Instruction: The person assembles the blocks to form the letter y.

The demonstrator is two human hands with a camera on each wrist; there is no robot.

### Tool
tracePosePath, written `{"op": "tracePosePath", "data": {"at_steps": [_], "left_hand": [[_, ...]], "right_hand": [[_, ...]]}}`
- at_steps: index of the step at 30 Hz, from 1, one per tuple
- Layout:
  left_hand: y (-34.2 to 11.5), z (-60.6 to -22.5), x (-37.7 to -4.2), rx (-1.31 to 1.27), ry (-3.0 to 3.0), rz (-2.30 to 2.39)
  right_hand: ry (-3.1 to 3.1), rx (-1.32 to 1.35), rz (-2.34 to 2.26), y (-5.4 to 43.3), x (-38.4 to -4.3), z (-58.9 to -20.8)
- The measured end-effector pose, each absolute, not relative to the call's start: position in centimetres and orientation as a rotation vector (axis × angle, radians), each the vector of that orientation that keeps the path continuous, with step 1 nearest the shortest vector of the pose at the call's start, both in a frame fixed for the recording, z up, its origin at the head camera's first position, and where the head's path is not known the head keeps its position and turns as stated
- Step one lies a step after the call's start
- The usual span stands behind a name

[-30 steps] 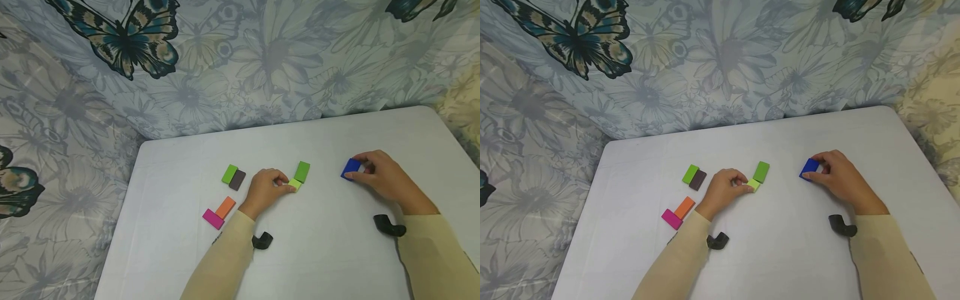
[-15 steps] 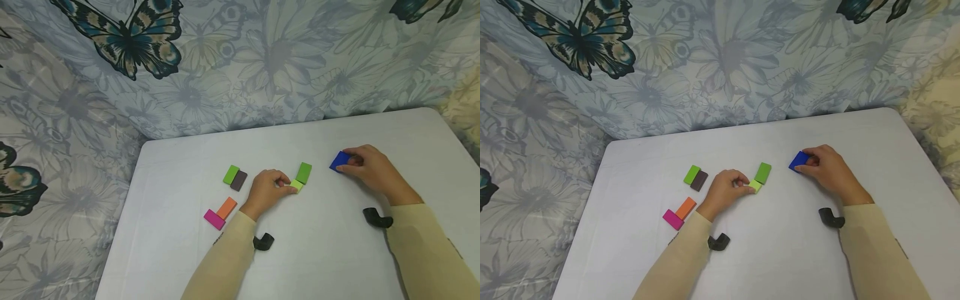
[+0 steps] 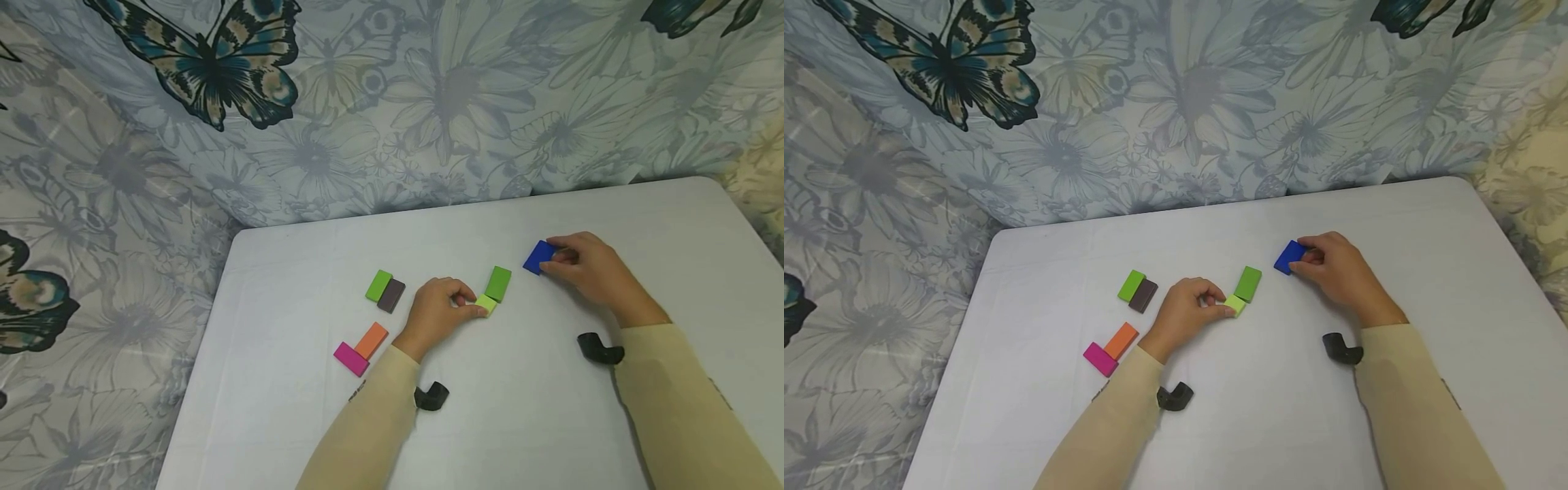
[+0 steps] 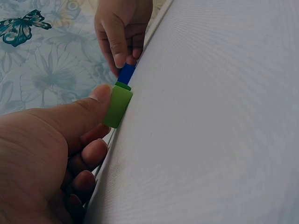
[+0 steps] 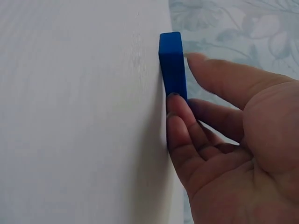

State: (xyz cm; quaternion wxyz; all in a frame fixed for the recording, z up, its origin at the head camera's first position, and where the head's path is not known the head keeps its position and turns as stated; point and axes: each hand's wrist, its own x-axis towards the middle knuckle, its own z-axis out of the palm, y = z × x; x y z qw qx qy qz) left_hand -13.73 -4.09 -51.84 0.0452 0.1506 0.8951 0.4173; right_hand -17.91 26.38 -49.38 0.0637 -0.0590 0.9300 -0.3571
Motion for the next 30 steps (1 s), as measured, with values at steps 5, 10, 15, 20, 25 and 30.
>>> {"op": "tracePosePath", "data": {"at_steps": [5,10,15,20,25,30], "left_hand": [[-4.2,-51.9,-13.7,0.458,2.733,1.28],[-4.2,-51.8,-13.7,0.457,2.729,1.289],[-4.3,-51.9,-13.7,0.456,2.73,1.28],[-4.3,-51.9,-13.8,0.468,2.741,1.267],[-4.3,-52.0,-13.8,0.475,2.74,1.272],[-4.2,-52.0,-13.9,0.504,2.751,1.276]], "right_hand": [[2.803,-0.168,-1.101,25.4,-18.3,-49.5],[2.789,-0.136,-1.118,24.4,-18.6,-49.5],[2.778,-0.107,-1.129,23.6,-18.9,-49.5],[2.769,-0.067,-1.137,23.1,-19.4,-49.6],[2.726,-0.142,-1.11,23.3,-19.4,-49.5],[2.657,-0.247,-1.118,24.3,-19.0,-49.3]]}}
